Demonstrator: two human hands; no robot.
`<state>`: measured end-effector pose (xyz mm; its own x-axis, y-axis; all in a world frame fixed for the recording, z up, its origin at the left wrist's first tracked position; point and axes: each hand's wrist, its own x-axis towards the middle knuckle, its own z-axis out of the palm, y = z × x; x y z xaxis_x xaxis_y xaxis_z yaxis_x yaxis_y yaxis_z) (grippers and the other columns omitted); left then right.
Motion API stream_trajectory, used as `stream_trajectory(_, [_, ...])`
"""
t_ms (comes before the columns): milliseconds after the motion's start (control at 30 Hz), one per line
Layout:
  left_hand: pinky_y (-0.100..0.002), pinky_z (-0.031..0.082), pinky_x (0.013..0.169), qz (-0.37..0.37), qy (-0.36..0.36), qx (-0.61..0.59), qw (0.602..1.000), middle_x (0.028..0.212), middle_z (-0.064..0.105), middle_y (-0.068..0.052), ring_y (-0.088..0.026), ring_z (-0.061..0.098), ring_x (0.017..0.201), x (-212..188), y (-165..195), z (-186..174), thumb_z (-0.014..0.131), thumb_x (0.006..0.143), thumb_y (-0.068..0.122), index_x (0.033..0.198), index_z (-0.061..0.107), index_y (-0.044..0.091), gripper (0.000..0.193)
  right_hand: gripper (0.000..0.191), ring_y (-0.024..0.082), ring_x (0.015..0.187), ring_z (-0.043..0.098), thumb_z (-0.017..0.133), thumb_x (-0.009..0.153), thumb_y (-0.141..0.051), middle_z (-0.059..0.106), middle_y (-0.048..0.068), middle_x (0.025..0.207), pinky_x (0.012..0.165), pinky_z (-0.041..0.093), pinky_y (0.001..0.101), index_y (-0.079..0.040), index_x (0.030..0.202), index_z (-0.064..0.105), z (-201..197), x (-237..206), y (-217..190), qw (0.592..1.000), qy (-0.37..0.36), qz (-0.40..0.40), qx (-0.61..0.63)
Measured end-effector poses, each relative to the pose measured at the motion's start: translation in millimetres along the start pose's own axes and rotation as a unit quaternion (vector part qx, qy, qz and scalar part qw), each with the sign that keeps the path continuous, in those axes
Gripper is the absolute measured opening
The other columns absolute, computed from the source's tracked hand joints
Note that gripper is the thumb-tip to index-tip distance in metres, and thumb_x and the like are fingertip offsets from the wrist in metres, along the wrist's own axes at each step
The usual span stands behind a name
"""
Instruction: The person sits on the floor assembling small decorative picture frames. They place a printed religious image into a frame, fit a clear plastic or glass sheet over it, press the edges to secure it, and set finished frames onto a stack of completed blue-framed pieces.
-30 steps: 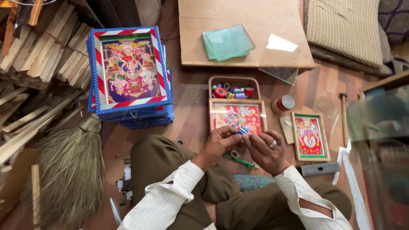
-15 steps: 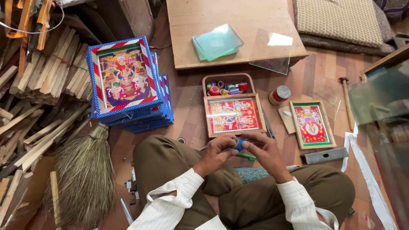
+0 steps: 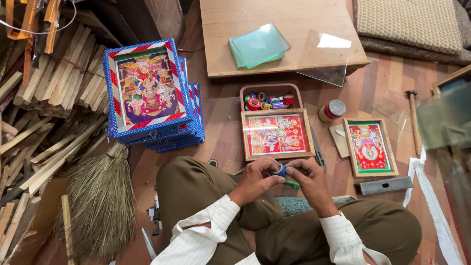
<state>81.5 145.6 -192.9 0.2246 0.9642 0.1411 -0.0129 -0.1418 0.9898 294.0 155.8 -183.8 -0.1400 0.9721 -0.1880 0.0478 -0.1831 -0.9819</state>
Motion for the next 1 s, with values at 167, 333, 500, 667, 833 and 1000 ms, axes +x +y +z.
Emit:
stream_trajectory(167, [-0.03, 0.055, 0.072, -0.008, 0.023, 0.028, 0.999, 0.096, 0.069, -0.007, -0.014, 0.067, 0.079, 11.3, 1.0, -1.1, 0.084, 0.079, 0.015, 0.089, 0.064, -0.001, 0.027, 0.012, 0.01, 0.089, 0.068, 0.068, 0.095, -0.006, 0.072, 0.005, 0.095, 0.08, 0.056, 0.0254, 0.003, 0.102, 0.072, 6.9, 8.4, 0.9, 1.0, 0.011, -0.016, 0.011])
stream_trajectory(333, [-0.032, 0.053, 0.07, -0.044, 0.024, 0.047, 0.998, 0.087, 0.066, -0.007, -0.016, 0.064, 0.076, 22.0, -2.1, -3.3, 0.084, 0.081, 0.018, 0.09, 0.065, 0.0, 0.027, 0.011, 0.01, 0.092, 0.067, 0.066, 0.097, -0.005, 0.07, 0.004, 0.098, 0.083, 0.056, 0.0252, 0.001, 0.105, 0.068, 14.4, 17.0, 5.8, 0.997, 0.033, -0.043, 0.054])
stream_trajectory(500, [-0.033, 0.052, 0.072, 0.011, 0.016, 0.055, 0.998, 0.093, 0.067, -0.008, -0.018, 0.064, 0.081, 20.8, -5.0, -6.3, 0.081, 0.082, 0.017, 0.092, 0.068, 0.0, 0.023, 0.012, 0.011, 0.081, 0.067, 0.074, 0.089, -0.001, 0.074, 0.007, 0.091, 0.073, 0.054, 0.0266, 0.003, 0.101, 0.073, 5.9, 20.8, 13.3, 0.999, 0.028, 0.029, 0.024])
stream_trajectory(667, [-0.036, 0.053, 0.074, -0.02, 0.002, 0.079, 0.997, 0.094, 0.066, -0.011, -0.025, 0.067, 0.08, 4.2, -3.3, 3.1, 0.08, 0.083, 0.019, 0.09, 0.07, 0.0, 0.023, 0.008, 0.011, 0.081, 0.068, 0.075, 0.089, -0.003, 0.074, 0.006, 0.089, 0.074, 0.055, 0.0253, 0.002, 0.096, 0.074, 3.3, 6.9, 36.2, 0.993, 0.059, 0.041, 0.09])
stream_trajectory(833, [-0.043, 0.053, 0.078, 0.006, 0.033, 0.166, 0.986, 0.101, 0.065, -0.017, -0.036, 0.067, 0.089, -17.2, -1.0, 13.1, 0.078, 0.082, 0.02, 0.094, 0.074, 0.0, 0.025, 0.006, 0.012, 0.079, 0.068, 0.075, 0.089, -0.002, 0.074, 0.006, 0.087, 0.074, 0.056, 0.0263, 0.002, 0.094, 0.074, 21.4, -13.9, 66.9, 0.982, 0.143, 0.013, 0.122])
stream_trajectory(1000, [-0.046, 0.052, 0.078, -0.061, 0.034, 0.307, 0.949, 0.091, 0.068, -0.02, -0.038, 0.067, 0.088, -20.2, -8.8, -27.2, 0.082, 0.078, 0.027, 0.081, 0.073, -0.002, 0.03, 0.011, 0.012, 0.082, 0.068, 0.078, 0.088, -0.002, 0.074, 0.006, 0.091, 0.076, 0.055, 0.0248, 0.003, 0.095, 0.072, 6.6, -3.5, 80.5, 0.938, 0.329, -0.025, 0.108])
